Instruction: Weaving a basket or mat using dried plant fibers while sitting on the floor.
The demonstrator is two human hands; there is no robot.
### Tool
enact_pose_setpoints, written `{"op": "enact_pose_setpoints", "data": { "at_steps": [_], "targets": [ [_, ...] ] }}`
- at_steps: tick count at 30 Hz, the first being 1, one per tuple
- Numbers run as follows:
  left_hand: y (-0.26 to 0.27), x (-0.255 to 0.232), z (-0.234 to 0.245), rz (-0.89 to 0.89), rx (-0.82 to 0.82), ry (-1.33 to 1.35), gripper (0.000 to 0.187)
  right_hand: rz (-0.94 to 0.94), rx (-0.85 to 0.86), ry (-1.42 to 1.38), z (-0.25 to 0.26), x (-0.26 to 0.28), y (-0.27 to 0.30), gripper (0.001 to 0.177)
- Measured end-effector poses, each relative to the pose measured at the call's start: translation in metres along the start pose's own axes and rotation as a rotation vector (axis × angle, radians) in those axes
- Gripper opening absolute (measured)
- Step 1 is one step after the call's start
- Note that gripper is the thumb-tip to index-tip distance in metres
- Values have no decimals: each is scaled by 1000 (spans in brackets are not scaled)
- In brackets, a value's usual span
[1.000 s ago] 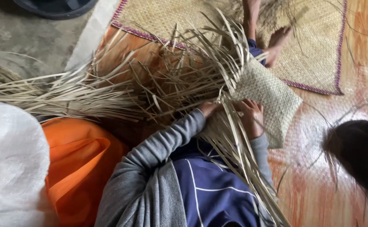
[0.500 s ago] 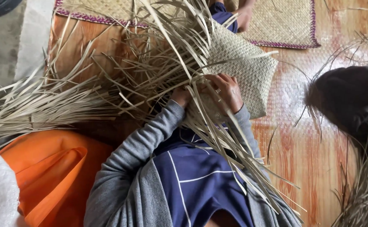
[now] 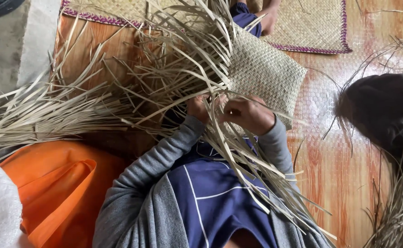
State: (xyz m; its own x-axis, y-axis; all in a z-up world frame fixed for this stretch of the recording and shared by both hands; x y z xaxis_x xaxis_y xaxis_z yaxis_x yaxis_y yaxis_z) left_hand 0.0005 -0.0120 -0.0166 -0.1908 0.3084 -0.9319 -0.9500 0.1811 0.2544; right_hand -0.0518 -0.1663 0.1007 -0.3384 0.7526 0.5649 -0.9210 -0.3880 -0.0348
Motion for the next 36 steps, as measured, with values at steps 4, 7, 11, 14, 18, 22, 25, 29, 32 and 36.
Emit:
{"op": "enact_pose_setpoints", "data": {
  "at_steps": [4, 7, 11, 14, 18, 22, 25, 29, 32, 36],
  "targets": [
    [-5, -3, 4, -44, -31, -64, 16, 430, -304, -589, 24, 46, 31, 5],
    [-5, -4, 7, -74, -43, -105, 17, 645, -645, -825, 40, 41, 54, 24],
    [-26, 14, -6, -128, 27, 219, 25, 750, -501, -1046, 53, -1, 65, 22],
    [-40, 38, -16, -272, 81, 358, 31, 113, -509, -272, 8, -16, 29, 35],
    [-75, 102, -35, -114, 90, 464, 37, 11, -387, 208, -31, -9, 1, 60],
    [-64, 84, -16, 96, 145, 494, 52, -60, -327, 366, -43, 6, -6, 70],
    [-91, 112, -20, 181, 223, 508, 69, -87, -283, 445, -48, 6, -9, 73],
    [-107, 117, -3, -616, 474, -72, 71, -120, -222, 489, -44, 12, -9, 73],
    [-91, 78, 39, 353, 329, 634, 121, -109, -210, 471, -54, -2, -7, 79],
    [-76, 13, 141, 113, 420, 885, 88, -69, -255, 565, -58, 4, -6, 80]
  ]
}}
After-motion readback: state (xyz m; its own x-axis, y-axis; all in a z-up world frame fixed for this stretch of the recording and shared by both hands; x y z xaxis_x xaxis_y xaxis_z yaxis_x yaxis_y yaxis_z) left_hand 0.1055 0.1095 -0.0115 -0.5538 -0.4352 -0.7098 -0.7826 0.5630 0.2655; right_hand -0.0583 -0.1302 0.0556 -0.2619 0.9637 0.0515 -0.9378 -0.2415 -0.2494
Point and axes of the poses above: each hand's wrist, its own y-axis away from the middle knuckle, its own z-axis out of the back of the hand, x = y × z, the point moved 2 cm from there along -y, towards the middle knuckle, and after that the axes turned 1 degree about y, right-handed, at the moved point
